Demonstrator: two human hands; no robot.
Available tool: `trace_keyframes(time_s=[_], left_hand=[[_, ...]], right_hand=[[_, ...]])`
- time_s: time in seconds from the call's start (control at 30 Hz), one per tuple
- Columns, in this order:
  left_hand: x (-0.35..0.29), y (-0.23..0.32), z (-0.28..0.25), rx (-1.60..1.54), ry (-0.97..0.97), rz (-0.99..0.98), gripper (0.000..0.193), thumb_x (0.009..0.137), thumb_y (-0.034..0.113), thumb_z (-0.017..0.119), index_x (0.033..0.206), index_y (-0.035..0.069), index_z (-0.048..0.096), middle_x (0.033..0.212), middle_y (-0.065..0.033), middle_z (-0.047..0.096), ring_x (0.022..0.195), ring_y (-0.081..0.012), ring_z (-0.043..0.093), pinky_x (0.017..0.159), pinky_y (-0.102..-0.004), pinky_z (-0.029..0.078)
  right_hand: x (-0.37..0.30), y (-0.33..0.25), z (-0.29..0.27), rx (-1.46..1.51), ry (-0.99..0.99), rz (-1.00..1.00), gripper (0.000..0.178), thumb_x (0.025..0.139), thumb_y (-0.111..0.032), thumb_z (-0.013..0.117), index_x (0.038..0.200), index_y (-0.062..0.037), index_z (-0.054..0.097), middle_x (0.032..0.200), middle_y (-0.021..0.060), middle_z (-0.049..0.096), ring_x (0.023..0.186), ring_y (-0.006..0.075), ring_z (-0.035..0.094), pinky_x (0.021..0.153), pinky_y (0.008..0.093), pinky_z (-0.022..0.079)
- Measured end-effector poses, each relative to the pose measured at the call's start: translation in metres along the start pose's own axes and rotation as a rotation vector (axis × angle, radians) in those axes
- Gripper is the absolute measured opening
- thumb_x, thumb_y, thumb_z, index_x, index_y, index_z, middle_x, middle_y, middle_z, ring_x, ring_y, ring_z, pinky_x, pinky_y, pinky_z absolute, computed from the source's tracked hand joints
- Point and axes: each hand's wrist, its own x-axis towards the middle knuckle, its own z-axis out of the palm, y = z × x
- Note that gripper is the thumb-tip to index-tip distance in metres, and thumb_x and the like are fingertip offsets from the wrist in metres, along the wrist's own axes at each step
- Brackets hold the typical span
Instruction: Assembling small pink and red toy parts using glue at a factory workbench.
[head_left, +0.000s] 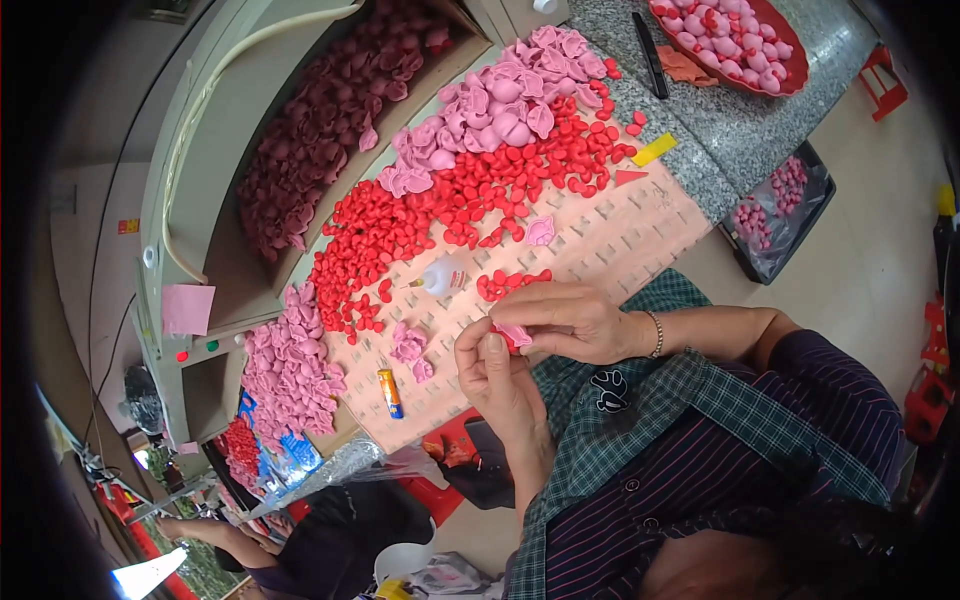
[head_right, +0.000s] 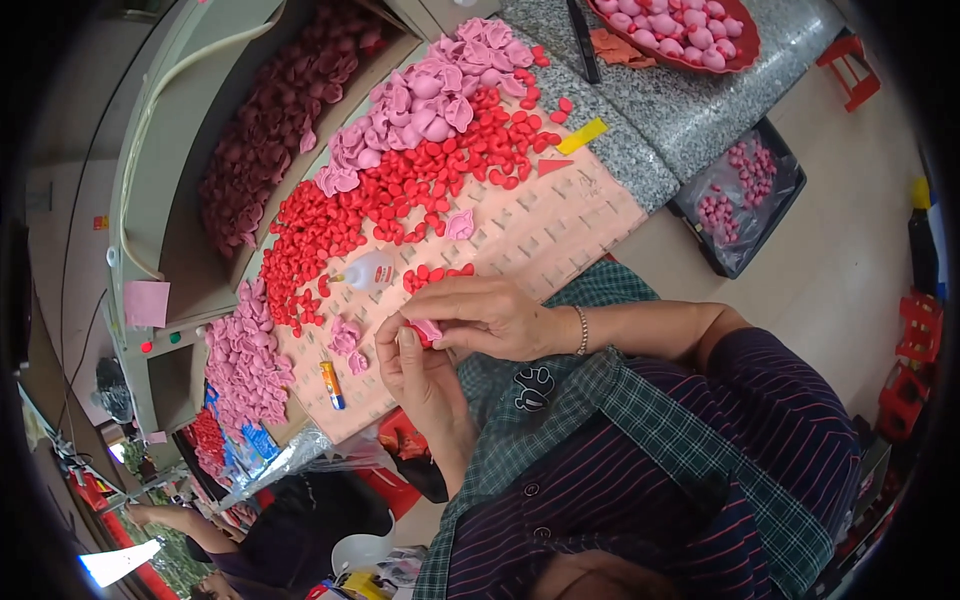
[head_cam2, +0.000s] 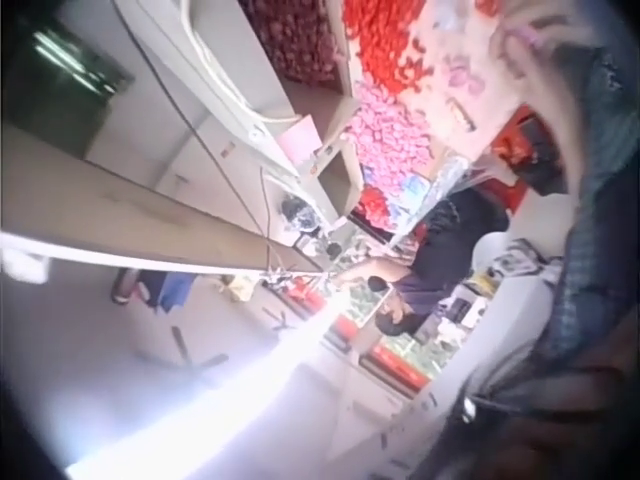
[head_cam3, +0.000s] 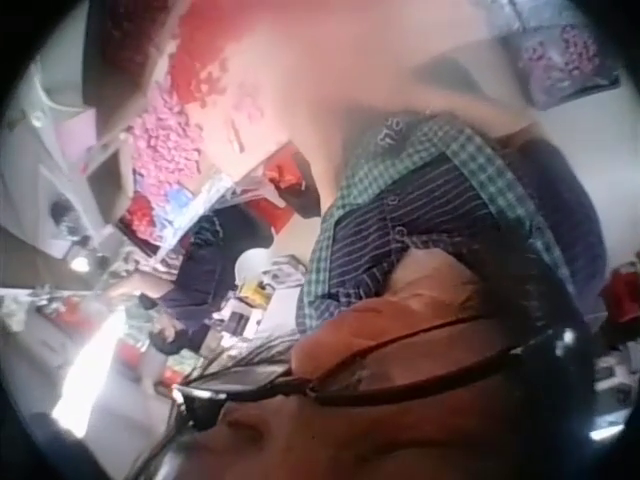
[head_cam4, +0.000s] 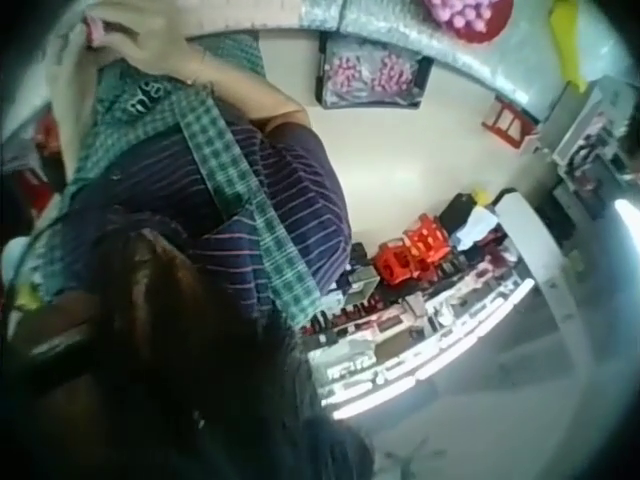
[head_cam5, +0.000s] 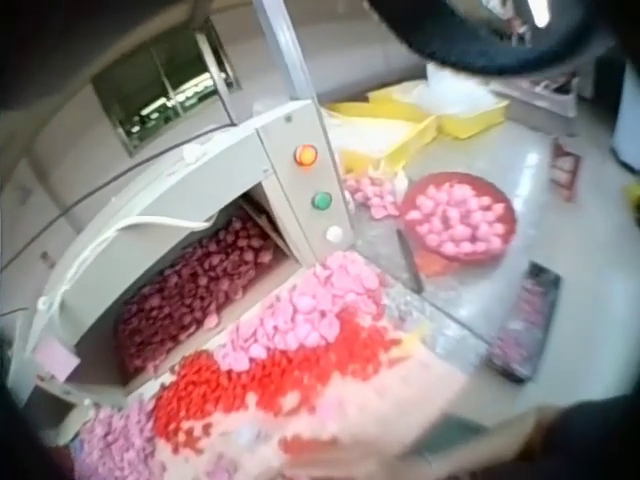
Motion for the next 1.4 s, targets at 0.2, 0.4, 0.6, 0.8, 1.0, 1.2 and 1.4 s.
trace_keyframes(time_s=[0.2, 0.4, 0.6, 0.8, 1.0, 1.2, 1.4], left_hand=[[-0.009, 0.009, 0.015, 0.062, 0.067, 0.027, 0.023, 0.097, 0.007, 0.06, 0.118, 0.001, 0.051, 0.105, -0.011, 0.065, 0.097, -0.0146, 0.063, 0.085, -0.0293, 0.053], [-0.013, 0.006, 0.011, -0.028, 0.031, 0.038, 0.024, 0.098, 0.008, 0.06, 0.118, 0.002, 0.049, 0.103, -0.0103, 0.065, 0.096, -0.0142, 0.062, 0.087, -0.0299, 0.051], [-0.018, 0.002, 0.02, -0.081, 0.115, -0.014, 0.023, 0.099, 0.009, 0.057, 0.119, 0.0, 0.049, 0.107, -0.012, 0.063, 0.096, -0.0166, 0.062, 0.086, -0.0295, 0.051], [-0.007, -0.004, -0.006, 0.57, 0.22, 0.325, 0.032, 0.096, 0.003, 0.056, 0.126, -0.002, 0.045, 0.113, -0.0145, 0.06, 0.101, -0.0191, 0.06, 0.087, -0.0297, 0.049], [0.039, -0.003, -0.013, 0.725, 0.23, 0.516, 0.04, 0.093, 0.004, 0.062, 0.128, -0.003, 0.045, 0.127, -0.0163, 0.051, 0.114, -0.0212, 0.052, 0.096, -0.0332, 0.043], [0.067, -0.013, -0.007, 0.685, 0.207, 0.505, 0.048, 0.088, 0.004, 0.069, 0.129, -0.004, 0.045, 0.128, -0.0164, 0.051, 0.115, -0.0232, 0.052, 0.1, -0.0361, 0.043], [0.078, -0.016, -0.011, 0.644, 0.194, 0.491, 0.046, 0.088, 0.004, 0.07, 0.127, -0.004, 0.046, 0.123, -0.0161, 0.055, 0.114, -0.0225, 0.055, 0.101, -0.0352, 0.044]], right_hand=[[0.001, 0.005, 0.004, -0.014, 0.031, -0.097, 0.037, 0.078, 0.001, 0.073, 0.114, 0.0006, 0.068, 0.117, 0.0179, 0.068, 0.11, 0.0316, 0.066, 0.09, 0.0395, 0.054], [0.001, 0.002, 0.006, -0.017, 0.021, -0.137, 0.038, 0.079, 0.002, 0.071, 0.117, -0.0005, 0.068, 0.115, 0.0157, 0.069, 0.105, 0.0296, 0.068, 0.086, 0.0369, 0.056], [0.0, -0.019, -0.002, 0.627, 0.009, 0.551, 0.04, 0.091, 0.001, 0.063, 0.131, -0.0009, 0.058, 0.123, 0.0113, 0.065, 0.103, 0.0176, 0.066, 0.088, 0.0327, 0.055], [0.001, -0.004, -0.021, 0.758, 0.084, 0.522, 0.042, 0.103, -0.011, 0.047, 0.143, -0.0007, 0.043, 0.125, 0.0155, 0.061, 0.1, 0.0251, 0.066, 0.089, 0.0373, 0.053], [-0.008, 0.003, -0.023, 1.09, 0.134, 0.562, 0.043, 0.103, -0.017, 0.05, 0.143, -0.0045, 0.042, 0.122, 0.0156, 0.06, 0.091, 0.0265, 0.065, 0.082, 0.0374, 0.053], [-0.009, 0.006, -0.023, 0.993, 0.096, 0.547, 0.039, 0.102, -0.016, 0.051, 0.139, -0.0047, 0.047, 0.124, 0.016, 0.06, 0.091, 0.0258, 0.065, 0.081, 0.0366, 0.053], [-0.006, 0.004, -0.022, 1.021, 0.081, 0.566, 0.042, 0.101, -0.016, 0.052, 0.141, -0.003, 0.046, 0.123, 0.0164, 0.061, 0.09, 0.0248, 0.065, 0.083, 0.0366, 0.052]])
